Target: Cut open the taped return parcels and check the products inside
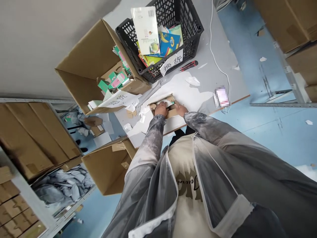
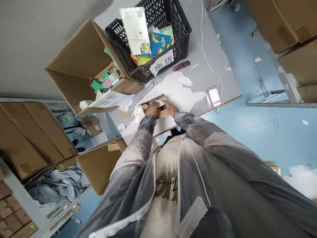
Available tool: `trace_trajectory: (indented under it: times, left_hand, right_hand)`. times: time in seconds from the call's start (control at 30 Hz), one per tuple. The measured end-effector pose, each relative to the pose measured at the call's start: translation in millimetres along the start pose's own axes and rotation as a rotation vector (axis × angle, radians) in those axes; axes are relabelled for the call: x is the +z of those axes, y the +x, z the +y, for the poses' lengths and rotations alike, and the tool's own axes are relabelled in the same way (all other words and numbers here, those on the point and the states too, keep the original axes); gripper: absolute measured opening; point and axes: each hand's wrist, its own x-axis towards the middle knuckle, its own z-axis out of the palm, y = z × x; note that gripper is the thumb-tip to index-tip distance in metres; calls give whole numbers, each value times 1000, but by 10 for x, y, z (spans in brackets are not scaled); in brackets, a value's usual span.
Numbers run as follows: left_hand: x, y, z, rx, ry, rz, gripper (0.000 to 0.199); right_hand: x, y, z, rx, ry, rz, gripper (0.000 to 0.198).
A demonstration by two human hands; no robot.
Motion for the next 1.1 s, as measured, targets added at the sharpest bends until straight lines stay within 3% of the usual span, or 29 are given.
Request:
trace_trajectory:
  times: [0.07, 0.17, 0.23, 0.37, 0.47, 0.57, 0.63, 0.83, 1.0, 1.1]
  left_hand:
    - [19, 127, 95, -43, 37, -7, 82]
    - [38, 225, 205, -95, 73, 24, 94]
    - [49, 239, 277, -137, 111, 44, 85]
    - [58, 219, 399, -202, 172, 79, 47]
    - [14, 208, 402, -196, 169, 37, 48]
    - [-80, 162, 298, -140, 186, -44, 69]
    - [-150, 70, 191, -116, 161, -33, 73]
    - [-318, -517, -31, -147, -136, 219, 72]
    - [-374, -982, 0, -333, -420, 509, 78]
    - [-389, -1198, 37, -392, -595, 666, 82]
  right_hand:
    - [-5, 6, -18, 73, 14, -62, 79]
    - [-15, 12, -50, 81, 34, -90, 74]
    - [-13, 11, -60, 57, 25, -84, 76]
    - [-2, -3, -60, 50, 11, -118, 76]
    - [-1, -15, -60, 29, 35, -134, 78]
    - [-9, -11, -51, 41, 80, -138, 78]
    - [-20, 4, -29, 40, 91, -119, 78]
    - [-89, 60, 39, 26, 27, -93, 77]
    - [-207, 72, -6, -55, 74, -136, 73]
    - [-301, 43, -20, -84, 84, -100, 81]
